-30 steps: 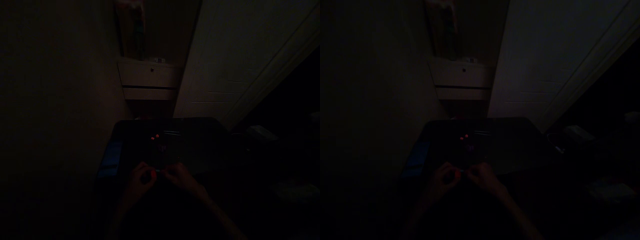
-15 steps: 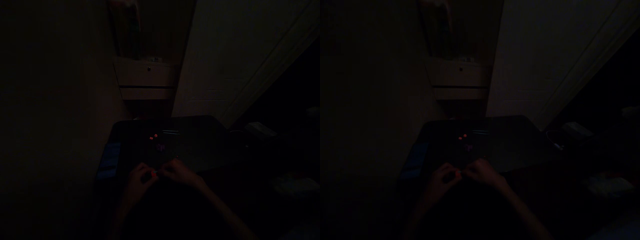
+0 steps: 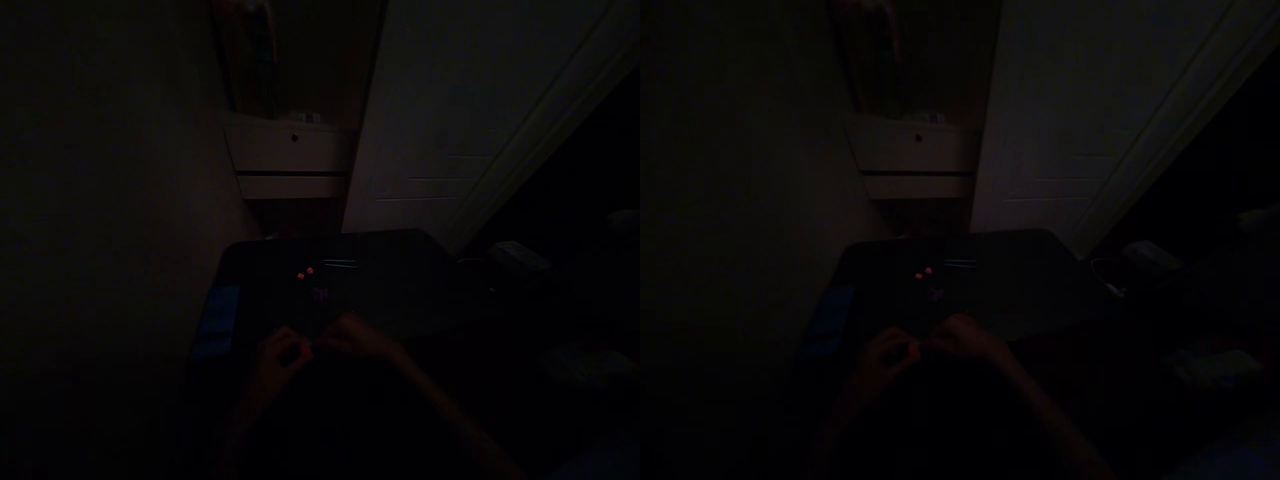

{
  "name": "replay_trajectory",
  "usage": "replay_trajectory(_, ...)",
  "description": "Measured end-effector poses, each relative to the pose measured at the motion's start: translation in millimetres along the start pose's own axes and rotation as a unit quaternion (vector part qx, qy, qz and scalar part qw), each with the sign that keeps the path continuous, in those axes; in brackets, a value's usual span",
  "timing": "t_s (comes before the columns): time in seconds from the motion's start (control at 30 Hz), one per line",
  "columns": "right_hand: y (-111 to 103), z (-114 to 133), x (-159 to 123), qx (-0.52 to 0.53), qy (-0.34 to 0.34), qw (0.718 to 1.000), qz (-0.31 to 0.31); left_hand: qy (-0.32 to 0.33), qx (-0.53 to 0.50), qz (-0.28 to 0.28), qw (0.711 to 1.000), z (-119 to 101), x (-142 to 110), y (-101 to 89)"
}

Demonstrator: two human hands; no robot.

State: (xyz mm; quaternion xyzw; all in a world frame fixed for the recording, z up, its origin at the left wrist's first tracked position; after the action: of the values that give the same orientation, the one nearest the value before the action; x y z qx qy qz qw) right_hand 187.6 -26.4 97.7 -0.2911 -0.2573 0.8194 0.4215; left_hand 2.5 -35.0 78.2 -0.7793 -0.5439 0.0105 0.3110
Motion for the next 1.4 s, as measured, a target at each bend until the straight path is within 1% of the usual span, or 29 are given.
replay_trajectory(0.17, -2.6, 3.4, 0.1, -0.004, -0.003, 0.999, 0.034, -0.007, -0.01, -0.008, 1.0, 2.2, 0.5, -1.1)
replay_trajectory(0.33, -0.2, 1.7, 0.7, -0.006, -0.024, 0.999, 0.046, -0.001, -0.014, -0.001, 1.0, 1.1, 0.7, -1.9)
replay_trajectory(0.4, 1.1, 0.1, 1.2, -0.011, -0.027, 0.999, 0.034, 0.0, -0.013, 0.001, 1.0, 1.2, 0.8, -2.6)
replay_trajectory(0.6, 4.9, -0.7, 1.9, -0.042, -0.02, 0.998, -0.032, -0.007, -0.005, 0.011, 1.0, 1.6, 2.1, -3.7)
replay_trajectory(0.77, 5.6, 3.4, -0.3, -0.057, -0.021, 0.997, -0.04, 0.0, -0.005, 0.005, 1.0, 0.2, 1.7, -3.9)
replay_trajectory(0.9, 3.2, 5.2, -1.8, -0.049, -0.013, 0.998, -0.048, 0.012, 0.003, -0.004, 1.0, 0.8, 0.2, -3.7)
replay_trajectory(1.03, 2.6, 4.7, -1.1, -0.05, 0.0, 0.996, -0.068, 0.028, 0.012, -0.009, 0.999, 0.8, -0.2, -3.2)
replay_trajectory(1.17, 4.2, -2.9, 4.0, -0.013, 0.024, 0.997, -0.078, 0.037, 0.013, -0.01, 0.999, 0.5, -0.6, -3.4)
replay_trajectory(1.27, 8.0, -12.4, 10.6, 0.036, 0.046, 0.996, -0.062, 0.04, 0.014, -0.003, 0.999, 0.6, -1.5, -3.2)
replay_trajectory(1.4, 12.5, -21.4, 17.0, 0.105, 0.084, 0.99, -0.044, 0.04, 0.02, -0.009, 0.999, 2.1, -2.3, -3.1)
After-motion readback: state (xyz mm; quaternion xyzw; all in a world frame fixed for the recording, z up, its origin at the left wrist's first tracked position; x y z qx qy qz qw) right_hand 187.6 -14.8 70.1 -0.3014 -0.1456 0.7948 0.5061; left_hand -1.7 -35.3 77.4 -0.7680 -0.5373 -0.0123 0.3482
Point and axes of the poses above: each hand's wrist, its own x-axis towards the middle knuckle, its own y-axis out of the palm, z = x × y, the point moved 6 cm from there along x, towards the middle knuckle, and after that the axes turned 10 degrees about y, right-handed, at the moved point
